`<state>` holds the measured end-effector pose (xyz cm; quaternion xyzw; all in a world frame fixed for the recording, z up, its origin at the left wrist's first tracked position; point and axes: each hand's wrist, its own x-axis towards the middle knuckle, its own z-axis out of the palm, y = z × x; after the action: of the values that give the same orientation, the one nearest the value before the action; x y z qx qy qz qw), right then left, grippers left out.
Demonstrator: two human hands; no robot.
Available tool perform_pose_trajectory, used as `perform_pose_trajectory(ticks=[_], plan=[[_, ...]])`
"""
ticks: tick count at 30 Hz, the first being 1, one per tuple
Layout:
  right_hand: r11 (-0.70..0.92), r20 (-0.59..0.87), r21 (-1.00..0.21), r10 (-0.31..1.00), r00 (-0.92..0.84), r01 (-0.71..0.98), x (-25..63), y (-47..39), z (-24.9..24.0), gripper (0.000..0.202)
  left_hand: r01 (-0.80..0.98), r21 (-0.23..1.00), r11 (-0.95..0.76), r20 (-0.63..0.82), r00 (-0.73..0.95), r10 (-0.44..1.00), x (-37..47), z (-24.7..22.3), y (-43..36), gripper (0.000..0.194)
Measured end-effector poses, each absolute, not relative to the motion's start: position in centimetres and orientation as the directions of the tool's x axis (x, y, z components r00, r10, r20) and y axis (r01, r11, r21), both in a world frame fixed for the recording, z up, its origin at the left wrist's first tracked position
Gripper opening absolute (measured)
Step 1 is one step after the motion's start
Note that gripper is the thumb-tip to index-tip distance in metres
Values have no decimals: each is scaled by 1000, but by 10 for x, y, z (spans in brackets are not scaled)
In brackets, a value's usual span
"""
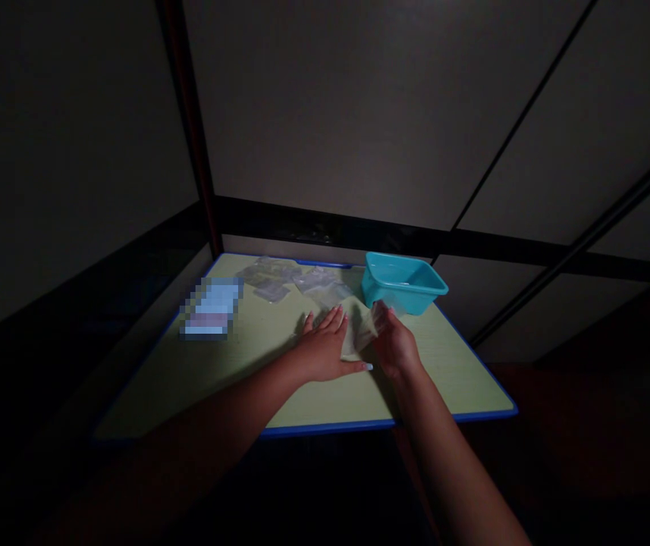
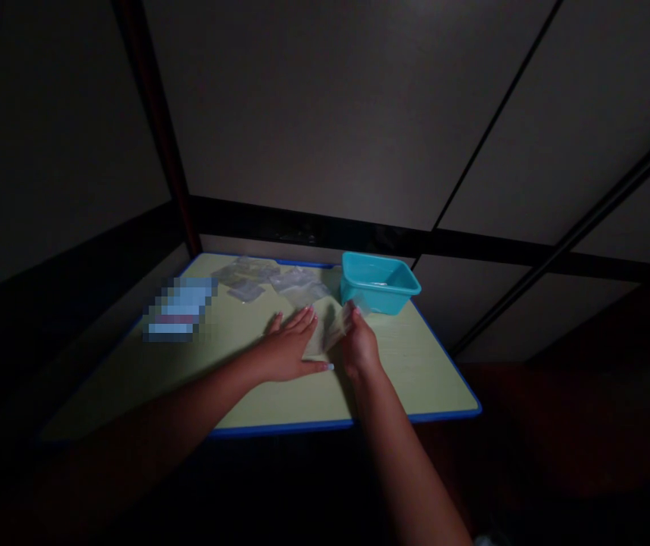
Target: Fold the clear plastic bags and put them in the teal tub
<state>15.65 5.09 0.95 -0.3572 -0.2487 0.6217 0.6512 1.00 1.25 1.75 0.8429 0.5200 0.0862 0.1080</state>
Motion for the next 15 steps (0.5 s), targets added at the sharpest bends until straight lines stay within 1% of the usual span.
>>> perform_pose_trajectory(ticks=[3, 6, 12, 15], plan=[[-25, -125, -771, 986, 113, -636, 155, 50, 12, 24, 866, 270, -421, 15, 434, 901, 7, 18, 14, 103], [-26, -129, -778, 985, 119, -628, 155, 50, 13, 26, 851, 266, -452, 0, 469, 883, 10, 14, 14, 102], [7, -100, -804, 984, 147, -595, 158, 54, 6, 25, 820, 249, -515, -20, 536, 844, 20, 5, 14, 100], [13, -78, -806, 989, 127, -592, 159, 56, 1, 23, 811, 255, -526, -13, 547, 837, 22, 3, 14, 99]])
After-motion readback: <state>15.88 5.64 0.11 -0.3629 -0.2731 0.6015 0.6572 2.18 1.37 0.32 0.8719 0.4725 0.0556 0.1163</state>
